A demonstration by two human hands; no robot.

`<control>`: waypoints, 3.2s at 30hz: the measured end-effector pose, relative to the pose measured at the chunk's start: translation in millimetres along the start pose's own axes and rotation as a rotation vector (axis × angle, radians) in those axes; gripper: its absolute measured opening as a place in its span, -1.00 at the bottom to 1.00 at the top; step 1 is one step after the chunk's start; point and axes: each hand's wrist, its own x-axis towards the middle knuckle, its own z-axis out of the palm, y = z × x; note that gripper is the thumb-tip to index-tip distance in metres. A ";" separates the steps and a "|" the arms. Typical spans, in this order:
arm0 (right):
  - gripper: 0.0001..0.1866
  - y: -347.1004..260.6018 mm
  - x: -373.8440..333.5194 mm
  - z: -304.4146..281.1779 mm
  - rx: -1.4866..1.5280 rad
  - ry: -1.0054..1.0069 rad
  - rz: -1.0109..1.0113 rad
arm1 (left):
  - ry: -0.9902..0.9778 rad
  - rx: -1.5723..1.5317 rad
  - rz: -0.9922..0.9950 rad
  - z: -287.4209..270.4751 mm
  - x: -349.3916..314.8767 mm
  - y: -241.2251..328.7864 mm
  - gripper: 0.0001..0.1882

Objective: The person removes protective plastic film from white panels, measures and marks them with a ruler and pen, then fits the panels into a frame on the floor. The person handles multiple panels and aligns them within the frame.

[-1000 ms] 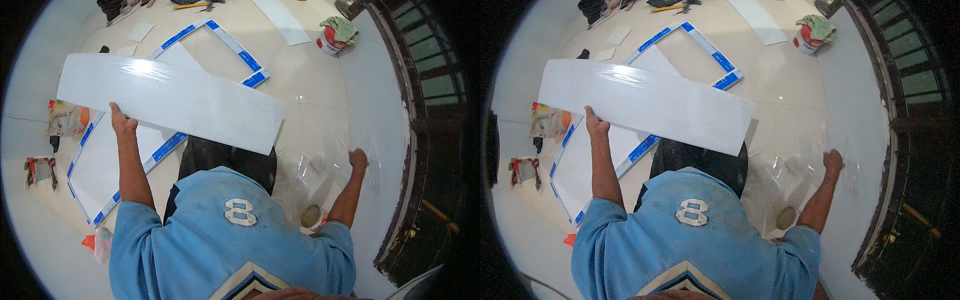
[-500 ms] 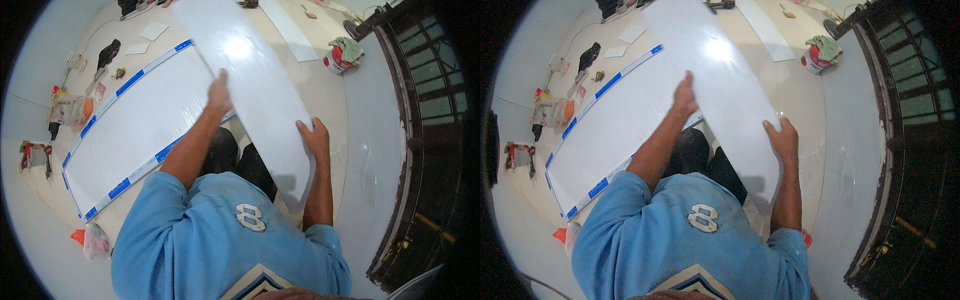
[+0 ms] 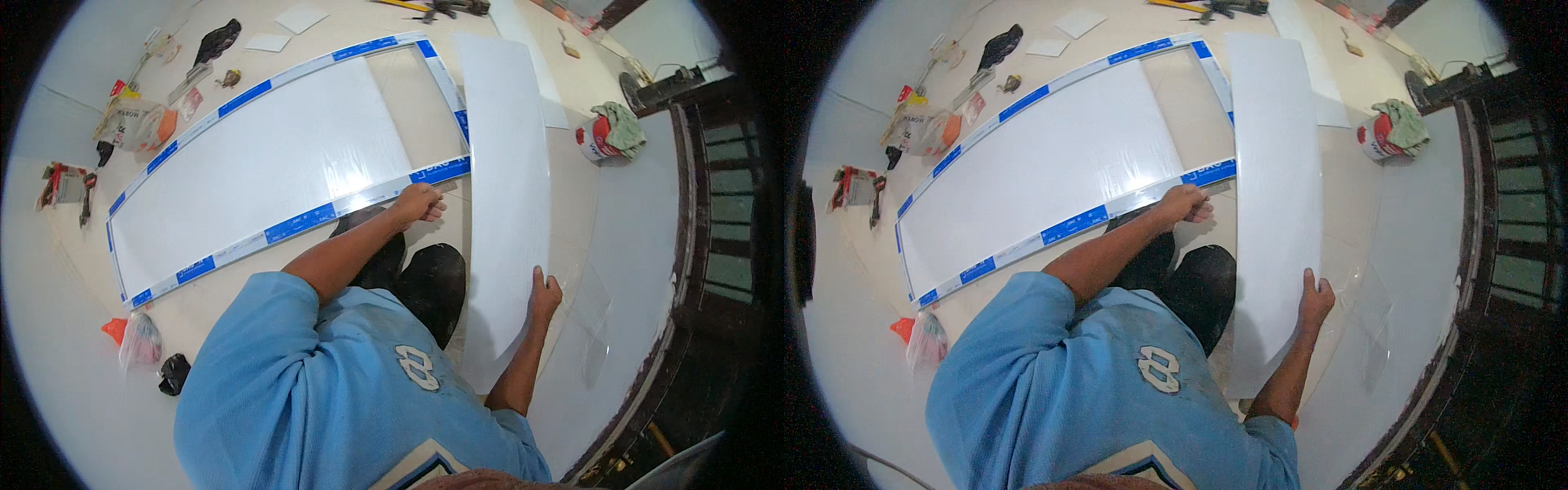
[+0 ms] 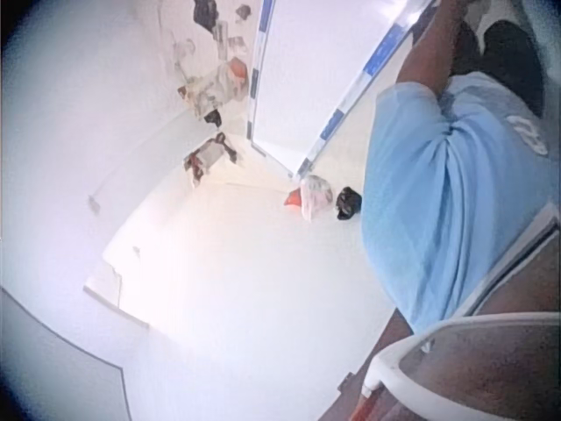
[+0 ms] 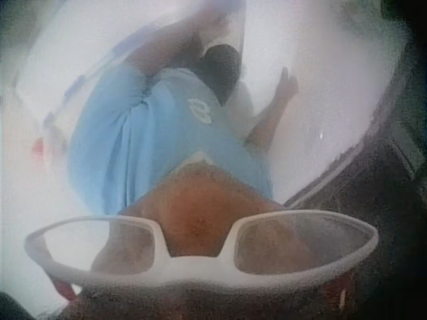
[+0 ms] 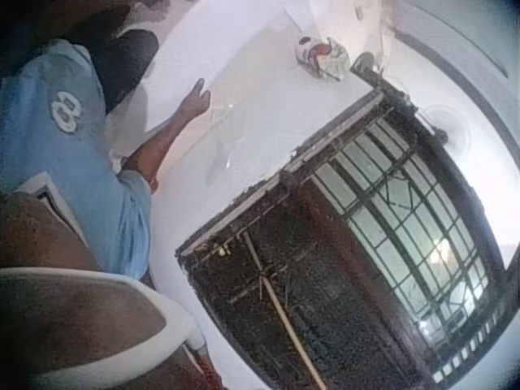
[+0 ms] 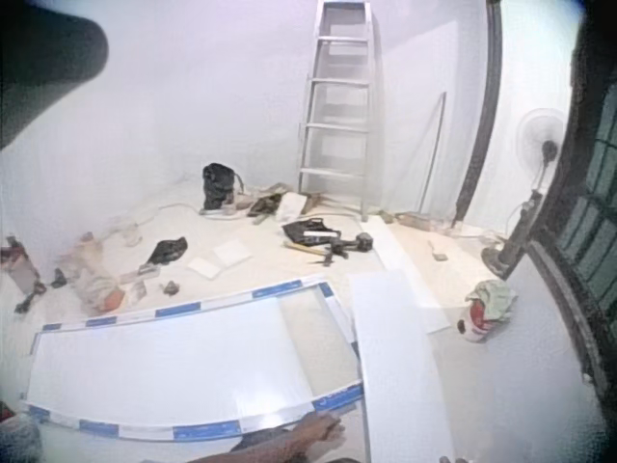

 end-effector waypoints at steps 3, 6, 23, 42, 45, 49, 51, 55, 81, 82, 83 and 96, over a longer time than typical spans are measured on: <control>-0.35 1.5 7.1 3.7 -0.115 -0.072 0.072 | 0.068 0.298 0.043 -48.7 -25.9 -13.8 -0.62; -0.33 13.9 21.4 6.9 -0.079 -0.074 0.123 | -0.018 0.828 0.241 -78.8 -53.0 -9.6 -0.46; -0.30 -12.6 17.7 40.5 -0.038 -0.267 0.100 | -0.116 1.403 0.298 -80.4 -112.7 -39.6 -0.17; -0.43 -54.9 3.6 37.6 -0.005 -0.302 0.093 | -0.101 1.350 0.398 -90.2 -121.0 -36.9 -0.27; -0.46 -52.8 -2.8 55.1 0.078 -0.310 0.114 | -0.012 1.387 0.526 -92.5 -120.1 -42.9 -0.29; -0.56 4.9 43.6 34.9 0.050 -0.119 0.141 | -0.055 1.303 0.606 -91.8 -113.7 -26.6 -0.32; -0.44 -32.9 34.7 48.8 0.007 -0.120 0.104 | -0.023 1.314 0.587 -98.8 -122.8 -32.5 -0.32; -0.35 14.6 60.5 39.6 0.068 -0.041 0.176 | -0.100 1.367 0.430 -86.8 -121.9 -22.7 -0.34; -0.30 43.7 244.4 72.8 -0.107 -0.124 0.117 | 0.125 1.447 0.421 20.2 -187.9 258.9 -0.44; -0.31 36.9 251.7 74.1 -0.135 -0.115 0.108 | 0.047 1.473 0.480 27.8 -181.9 268.0 -0.41; -0.32 30.5 257.4 74.0 -0.164 -0.103 0.102 | -0.036 1.496 0.542 36.5 -172.7 276.4 -0.38; -0.38 -124.6 288.1 -8.9 -0.099 0.018 0.039 | -0.557 1.586 0.532 89.7 -100.3 298.3 -0.20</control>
